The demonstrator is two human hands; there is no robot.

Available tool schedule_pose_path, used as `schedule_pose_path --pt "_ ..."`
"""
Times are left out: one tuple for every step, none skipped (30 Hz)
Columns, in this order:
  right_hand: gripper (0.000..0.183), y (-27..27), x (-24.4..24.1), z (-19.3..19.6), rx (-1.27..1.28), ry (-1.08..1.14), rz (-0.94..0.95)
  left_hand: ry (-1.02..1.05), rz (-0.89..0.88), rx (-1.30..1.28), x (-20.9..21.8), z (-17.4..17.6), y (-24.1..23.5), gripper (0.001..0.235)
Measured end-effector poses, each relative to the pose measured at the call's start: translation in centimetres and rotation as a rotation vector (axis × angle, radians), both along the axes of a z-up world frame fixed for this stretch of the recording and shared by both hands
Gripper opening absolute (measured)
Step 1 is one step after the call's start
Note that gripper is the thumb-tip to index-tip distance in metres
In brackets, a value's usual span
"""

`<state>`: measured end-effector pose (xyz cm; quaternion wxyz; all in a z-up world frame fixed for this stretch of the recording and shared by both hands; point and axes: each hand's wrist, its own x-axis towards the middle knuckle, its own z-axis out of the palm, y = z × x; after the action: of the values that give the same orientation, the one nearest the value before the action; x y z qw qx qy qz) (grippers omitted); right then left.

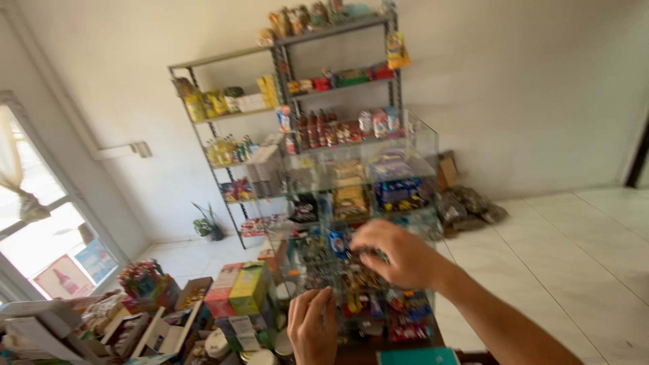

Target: The person takes several packs of cigarettes from a cardboard box and places them onto a glass display shelf in a grocery store.

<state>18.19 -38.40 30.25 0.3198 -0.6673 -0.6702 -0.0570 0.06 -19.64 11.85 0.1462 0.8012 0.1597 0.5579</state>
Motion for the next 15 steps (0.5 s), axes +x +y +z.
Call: schedule_pose_path --pt "0.031 -2.6 -0.1 -2.4 -0.011 0.018 -0.015 0.018 -0.015 -0.011 0.1 -0.7 -1.7 0.023" --pt "0.032 -5.6 -0.4 -5.2 -0.082 0.162 -0.083 0.007 -0.089 -0.039 0.0 -1.7 -3.8 0.020" --pt "0.034 -8.6 -0.8 -7.9 -0.152 0.307 -0.152 -0.004 -0.162 -0.069 0.0 -2.7 -5.9 0.017" --pt "0.034 -10.8 -0.6 -11.0 -0.173 0.341 -0.179 0.028 -0.187 -0.095 0.2 -4.0 -7.5 0.017" --pt "0.033 -13.1 -0.5 -14.1 -0.190 0.528 -0.325 0.087 -0.254 -0.106 0.4 -5.4 -9.2 0.018" --pt "0.032 -15.8 -0.9 -17.6 -0.205 0.722 -0.481 0.154 -0.328 -0.121 0.4 -7.0 -11.0 0.020" --pt "0.032 -18.0 -0.4 -20.0 -0.229 0.762 -0.518 0.194 -0.359 -0.152 0.7 -7.4 -12.4 0.020" --pt "0.037 -20.5 -0.8 -22.9 -0.283 0.799 -0.635 0.285 -0.445 -0.171 0.3 -8.2 -14.1 0.017" --pt "0.042 -23.1 -1.4 -25.8 -0.342 0.831 -0.751 0.373 -0.534 -0.193 -0.1 -9.0 -15.7 0.016" --pt "0.042 -25.7 -2.1 -28.3 -0.385 0.879 -0.777 0.423 -0.556 -0.235 -0.3 -10.6 -17.2 0.016" --pt "0.036 -28.4 -2.9 -30.6 -0.341 0.901 -0.815 0.477 -0.607 -0.264 -0.6 -12.1 -18.7 0.017" --pt "0.031 -30.6 -3.0 -32.3 -0.289 0.913 -0.849 0.522 -0.654 -0.286 -0.1 -13.0 -19.9 0.018" --pt "0.031 -32.9 -4.9 -32.4 -0.325 0.952 -0.871 0.564 -0.670 -0.321 -1.0 -14.2 -21.4 0.018" --pt "0.032 -34.4 -5.7 -32.3 -0.408 1.024 -0.931 0.623 -0.695 -0.336 -1.0 -15.5 -22.2 0.018" --pt "0.033 -35.8 -6.6 -32.3 -0.491 1.094 -0.989 0.682 -0.721 -0.352 -1.1 -16.8 -23.0 0.018"
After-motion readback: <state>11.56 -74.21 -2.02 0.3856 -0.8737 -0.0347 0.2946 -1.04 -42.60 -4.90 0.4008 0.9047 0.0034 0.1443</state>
